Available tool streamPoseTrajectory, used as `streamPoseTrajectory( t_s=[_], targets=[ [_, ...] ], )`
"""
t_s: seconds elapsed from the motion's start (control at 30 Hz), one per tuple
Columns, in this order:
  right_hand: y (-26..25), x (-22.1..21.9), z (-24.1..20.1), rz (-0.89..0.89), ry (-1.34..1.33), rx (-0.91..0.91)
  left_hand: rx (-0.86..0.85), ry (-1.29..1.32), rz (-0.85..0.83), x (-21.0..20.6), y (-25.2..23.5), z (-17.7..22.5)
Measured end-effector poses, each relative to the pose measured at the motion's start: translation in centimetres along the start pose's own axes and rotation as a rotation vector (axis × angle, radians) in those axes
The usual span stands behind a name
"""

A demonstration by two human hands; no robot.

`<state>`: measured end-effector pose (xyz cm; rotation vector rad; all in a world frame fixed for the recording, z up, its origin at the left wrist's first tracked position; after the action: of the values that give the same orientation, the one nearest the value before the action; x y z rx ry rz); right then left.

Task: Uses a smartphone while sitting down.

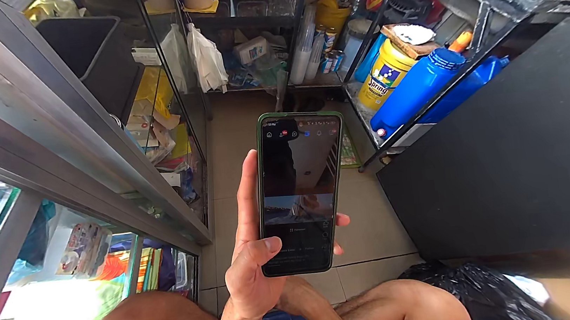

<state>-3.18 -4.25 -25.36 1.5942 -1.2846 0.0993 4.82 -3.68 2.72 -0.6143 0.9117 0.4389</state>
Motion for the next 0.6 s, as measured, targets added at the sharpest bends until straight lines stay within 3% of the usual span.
streamPoseTrajectory(
  t_s=[0.6],
  targets=[
    [-0.26,-0.38,0.36,0.001,-0.025,-0.004,0.007,0.002,0.0,0.04,-0.05,-0.15]
  ],
)
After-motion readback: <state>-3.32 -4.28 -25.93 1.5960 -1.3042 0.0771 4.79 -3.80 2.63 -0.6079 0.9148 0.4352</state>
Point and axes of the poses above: each hand's wrist, its own y-axis away from the middle knuckle, its own x-axis out of the back of the hand, z = x × y, the point moved 9 cm from there along -y, towards the middle knuckle, and after that the axes turned 11 degrees about z, right-handed, at the moved point
